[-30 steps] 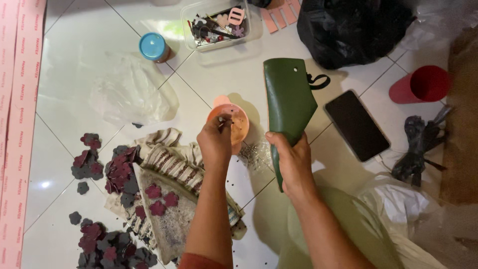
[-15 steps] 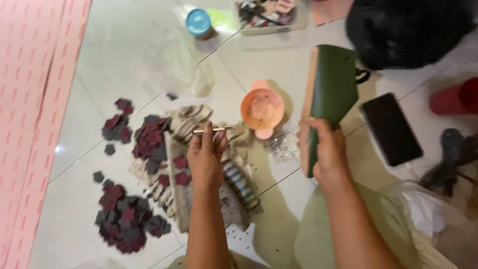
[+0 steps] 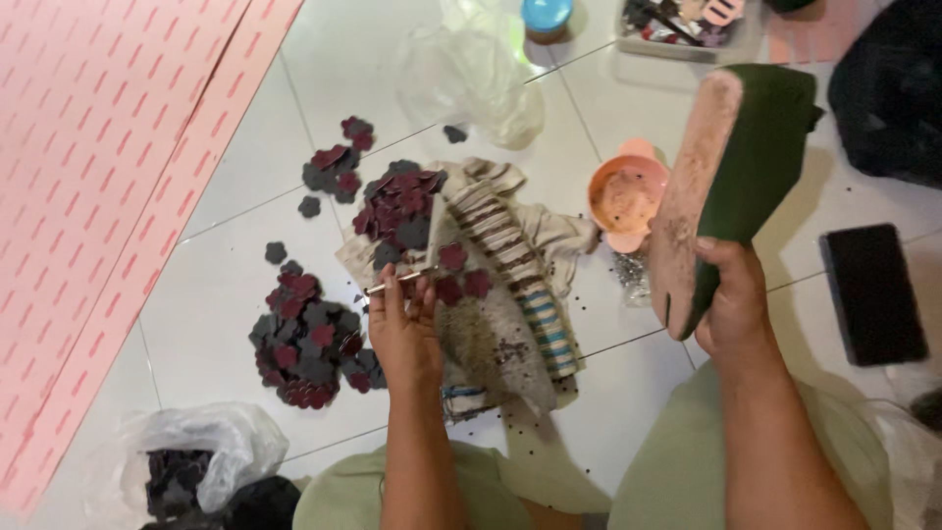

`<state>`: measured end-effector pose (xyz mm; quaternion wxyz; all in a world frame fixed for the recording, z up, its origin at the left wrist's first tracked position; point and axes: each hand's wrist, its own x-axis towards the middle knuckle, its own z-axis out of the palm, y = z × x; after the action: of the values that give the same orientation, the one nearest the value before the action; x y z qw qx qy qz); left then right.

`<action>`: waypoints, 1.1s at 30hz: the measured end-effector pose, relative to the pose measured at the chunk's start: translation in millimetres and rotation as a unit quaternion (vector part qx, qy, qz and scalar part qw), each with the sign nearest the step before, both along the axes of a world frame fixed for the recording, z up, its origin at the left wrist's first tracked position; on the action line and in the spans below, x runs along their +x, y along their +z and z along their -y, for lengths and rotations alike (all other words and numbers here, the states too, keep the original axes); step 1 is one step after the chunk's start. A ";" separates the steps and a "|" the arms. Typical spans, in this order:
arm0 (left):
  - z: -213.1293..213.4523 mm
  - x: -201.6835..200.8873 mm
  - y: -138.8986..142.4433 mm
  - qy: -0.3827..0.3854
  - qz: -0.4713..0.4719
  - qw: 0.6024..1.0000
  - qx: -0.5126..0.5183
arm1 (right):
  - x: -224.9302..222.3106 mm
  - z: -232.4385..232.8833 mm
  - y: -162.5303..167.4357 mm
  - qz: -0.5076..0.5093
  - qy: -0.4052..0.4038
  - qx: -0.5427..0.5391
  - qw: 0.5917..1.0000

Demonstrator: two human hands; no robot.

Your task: The person sits on the floor with piles of flower-shaped fabric pieces and uses a metal punch tool to punch a hole through the center of each piece, one at a time, placing finished pieces on a pile beside them. A green sandal and a small bowl sit nearby on the floor.

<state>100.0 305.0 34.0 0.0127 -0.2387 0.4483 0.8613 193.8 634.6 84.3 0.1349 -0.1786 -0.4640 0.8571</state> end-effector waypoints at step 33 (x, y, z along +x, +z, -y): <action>43.0 8.5 -45.1 -0.008 -0.057 0.987 -0.153 | -33.4 112.6 -44.1 0.301 0.135 0.078 0.941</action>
<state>108.4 262.0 -11.1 -0.0431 -0.1846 0.5765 0.7948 160.4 522.0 40.3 -0.1150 -0.3529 -0.5677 0.7348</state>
